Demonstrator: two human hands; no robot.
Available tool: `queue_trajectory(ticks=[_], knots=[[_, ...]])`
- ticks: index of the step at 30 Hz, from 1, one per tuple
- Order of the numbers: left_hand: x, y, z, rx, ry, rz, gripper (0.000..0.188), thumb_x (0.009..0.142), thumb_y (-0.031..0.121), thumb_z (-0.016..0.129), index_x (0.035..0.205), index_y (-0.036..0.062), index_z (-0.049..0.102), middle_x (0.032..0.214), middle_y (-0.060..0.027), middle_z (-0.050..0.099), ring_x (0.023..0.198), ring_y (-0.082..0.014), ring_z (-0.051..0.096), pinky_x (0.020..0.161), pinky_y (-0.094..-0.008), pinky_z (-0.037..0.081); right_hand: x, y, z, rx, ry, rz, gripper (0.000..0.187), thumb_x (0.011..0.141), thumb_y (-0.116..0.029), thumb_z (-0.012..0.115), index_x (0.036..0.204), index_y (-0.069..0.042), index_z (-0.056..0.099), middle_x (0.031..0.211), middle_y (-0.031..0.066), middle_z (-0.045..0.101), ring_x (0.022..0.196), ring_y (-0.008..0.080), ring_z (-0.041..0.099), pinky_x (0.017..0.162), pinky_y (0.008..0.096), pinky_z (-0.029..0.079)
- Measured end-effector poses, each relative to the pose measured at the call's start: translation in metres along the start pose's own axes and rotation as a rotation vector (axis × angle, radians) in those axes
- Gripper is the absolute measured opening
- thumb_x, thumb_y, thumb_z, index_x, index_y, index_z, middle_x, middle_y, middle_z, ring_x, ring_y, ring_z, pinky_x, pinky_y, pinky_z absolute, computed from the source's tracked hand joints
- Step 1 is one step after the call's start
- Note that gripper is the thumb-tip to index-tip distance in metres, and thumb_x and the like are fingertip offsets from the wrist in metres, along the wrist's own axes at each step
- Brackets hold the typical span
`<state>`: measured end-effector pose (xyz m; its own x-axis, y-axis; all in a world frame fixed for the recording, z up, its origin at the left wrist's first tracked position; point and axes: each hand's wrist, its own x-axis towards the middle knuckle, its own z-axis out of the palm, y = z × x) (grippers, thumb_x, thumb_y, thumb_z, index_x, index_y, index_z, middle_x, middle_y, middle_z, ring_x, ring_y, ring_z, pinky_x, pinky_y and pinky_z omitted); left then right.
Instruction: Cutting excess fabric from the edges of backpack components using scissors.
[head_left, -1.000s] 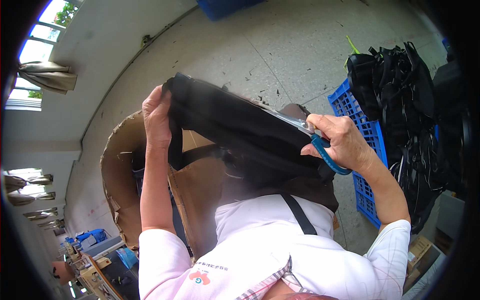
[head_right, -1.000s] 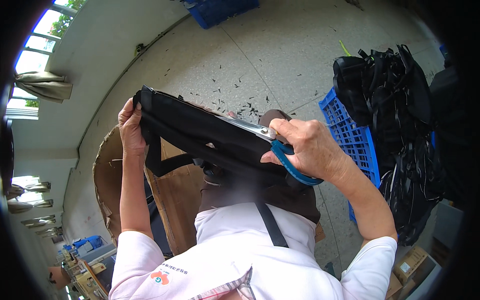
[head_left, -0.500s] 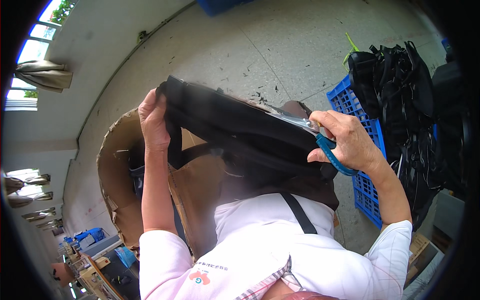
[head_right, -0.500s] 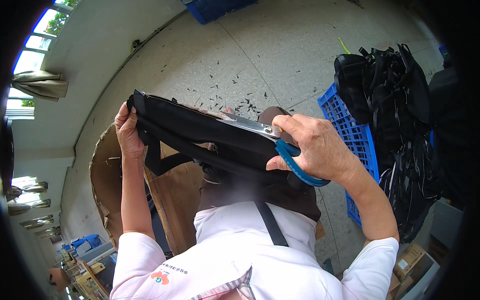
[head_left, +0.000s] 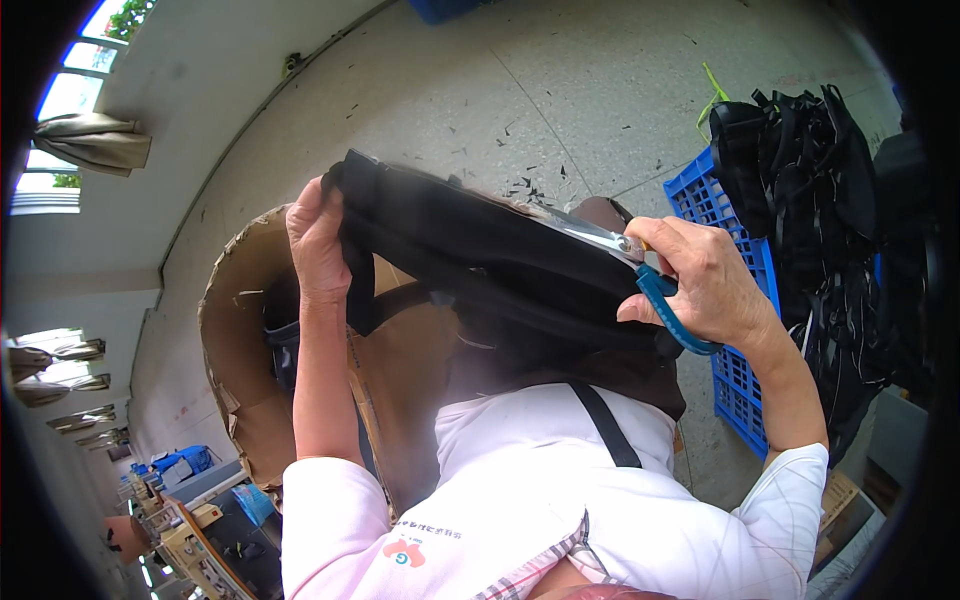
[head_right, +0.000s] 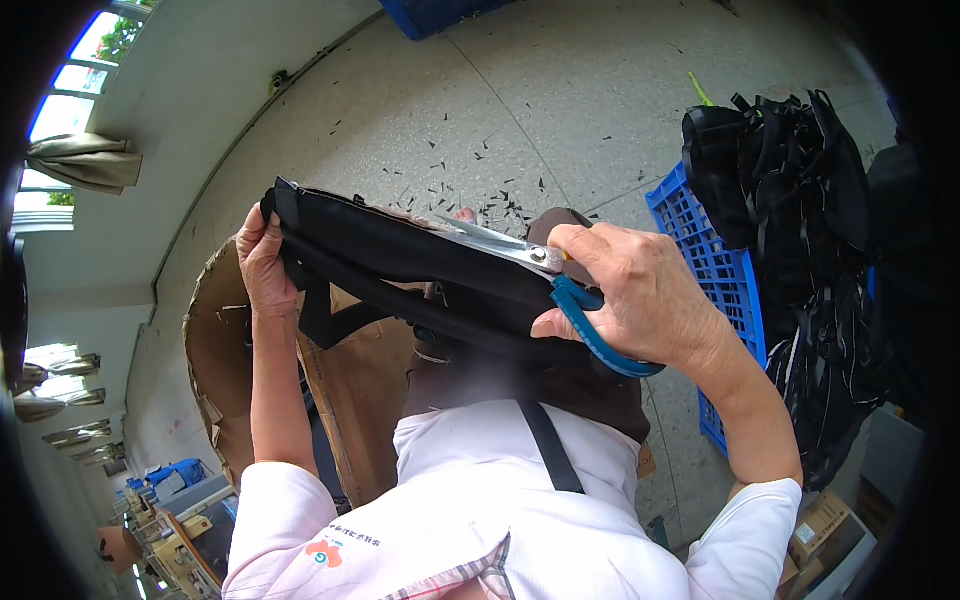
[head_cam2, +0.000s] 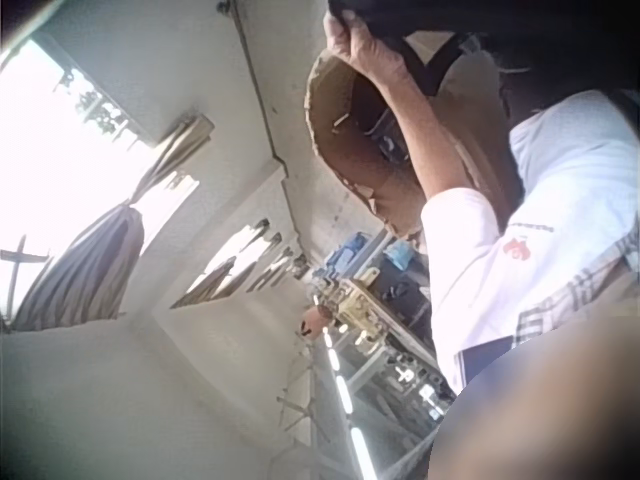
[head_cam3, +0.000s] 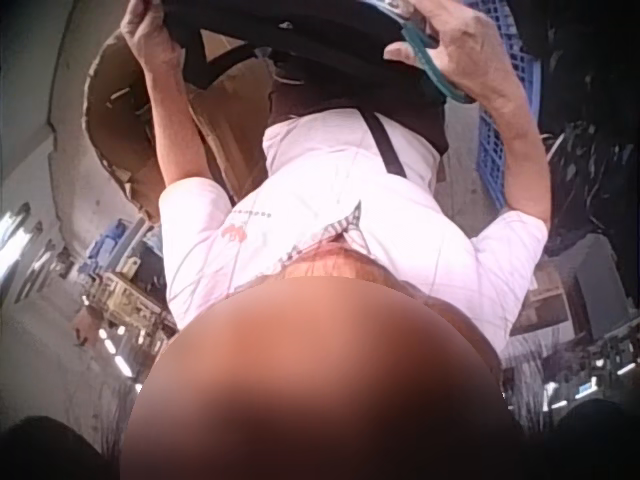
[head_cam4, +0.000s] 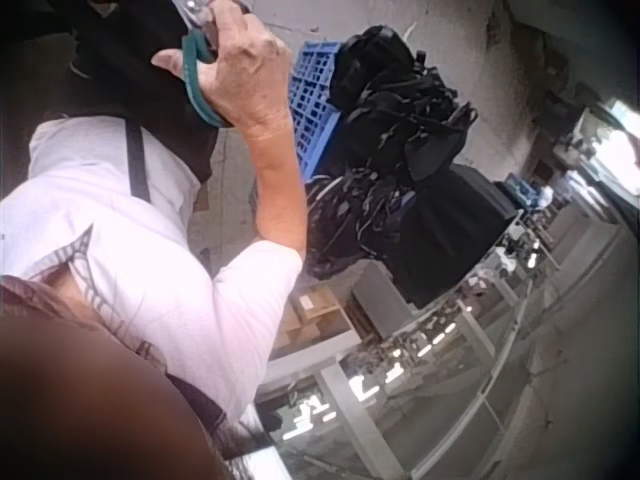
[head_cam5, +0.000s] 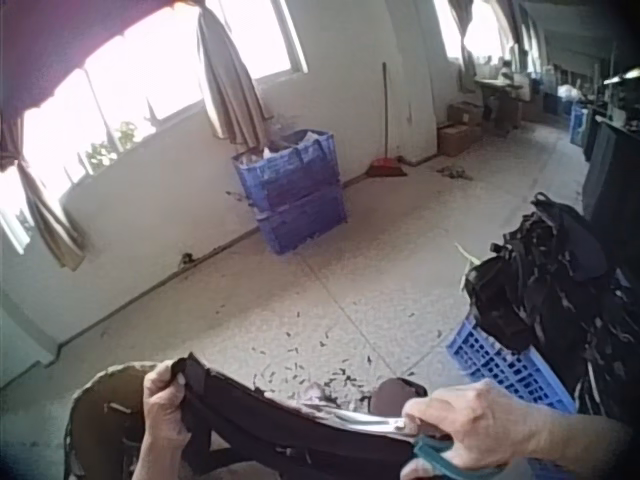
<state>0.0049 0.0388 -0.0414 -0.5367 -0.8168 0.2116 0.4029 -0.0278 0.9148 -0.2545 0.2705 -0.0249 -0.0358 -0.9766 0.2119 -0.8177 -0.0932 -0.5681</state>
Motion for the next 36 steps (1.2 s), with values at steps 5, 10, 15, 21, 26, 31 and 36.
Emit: queue_trajectory(ticks=[5,10,15,21,26,31,36], knots=[[-0.002,0.000,-0.001,0.014,-0.012,-0.003,0.018,0.082,0.001,0.055,0.098,0.0032,0.063,0.092,-0.0064,0.065,0.081,-0.0126,0.061,0.076,-0.0252,0.050,0.012,-0.003,0.003,-0.023,0.009,-0.040,0.061,0.063,-0.057,0.066,0.091,-0.004,0.054,0.066,0.0080,0.053,0.053,0.0179,0.053,0.048,0.0275,0.043],[-0.005,0.001,-0.001,0.029,0.025,-0.021,0.018,0.082,0.001,0.055,0.099,0.0030,0.062,0.092,-0.0063,0.065,0.081,-0.0124,0.061,0.076,-0.0252,0.050,0.018,-0.009,0.003,-0.057,-0.045,-0.005,0.054,0.068,-0.051,0.066,0.084,-0.001,0.055,0.059,0.0091,0.055,0.055,0.0215,0.058,0.052,0.0295,0.047],[-0.006,0.004,-0.002,0.043,-0.021,-0.008,0.019,0.082,0.001,0.055,0.100,0.0026,0.062,0.093,-0.0064,0.065,0.082,-0.0120,0.061,0.077,-0.0245,0.049,0.017,-0.007,0.005,-0.051,-0.032,-0.042,0.056,0.062,-0.048,0.071,0.090,-0.003,0.054,0.061,0.0074,0.053,0.052,0.0209,0.054,0.050,0.0286,0.044],[-0.008,0.003,-0.001,0.042,-0.024,0.002,0.018,0.082,0.001,0.056,0.099,0.0029,0.062,0.094,-0.0063,0.065,0.082,-0.0121,0.061,0.077,-0.0242,0.049,0.034,-0.012,0.005,-0.049,0.031,-0.127,0.055,0.063,-0.048,0.071,0.090,-0.003,0.054,0.062,0.0084,0.053,0.054,0.0211,0.055,0.050,0.0286,0.045],[-0.010,-0.003,-0.008,0.014,0.015,-0.017,0.018,0.081,0.001,0.057,0.099,0.0032,0.062,0.093,-0.0062,0.065,0.082,-0.0118,0.061,0.077,-0.0241,0.049,0.029,-0.010,0.009,-0.078,-0.018,-0.078,0.056,0.064,-0.049,0.070,0.091,-0.003,0.054,0.063,0.0078,0.054,0.054,0.0206,0.055,0.050,0.0285,0.045],[-0.013,0.001,-0.005,0.061,0.032,-0.004,0.018,0.081,0.002,0.058,0.098,0.0033,0.063,0.092,-0.0058,0.065,0.082,-0.0116,0.061,0.076,-0.0238,0.049,0.034,-0.012,0.005,-0.043,-0.048,-0.066,0.060,0.063,-0.053,0.069,0.093,-0.003,0.055,0.063,0.0077,0.054,0.055,0.0190,0.055,0.049,0.0271,0.045],[-0.015,-0.002,-0.001,0.113,0.036,-0.007,0.019,0.083,0.008,0.058,0.098,-0.0022,0.060,0.089,-0.0050,0.062,0.082,-0.0115,0.056,0.076,-0.0220,0.042,0.043,-0.013,0.010,-0.058,-0.023,-0.121,0.068,0.062,-0.063,0.063,0.091,-0.003,0.056,0.063,0.0082,0.054,0.056,0.0181,0.054,0.049,0.0246,0.043]])
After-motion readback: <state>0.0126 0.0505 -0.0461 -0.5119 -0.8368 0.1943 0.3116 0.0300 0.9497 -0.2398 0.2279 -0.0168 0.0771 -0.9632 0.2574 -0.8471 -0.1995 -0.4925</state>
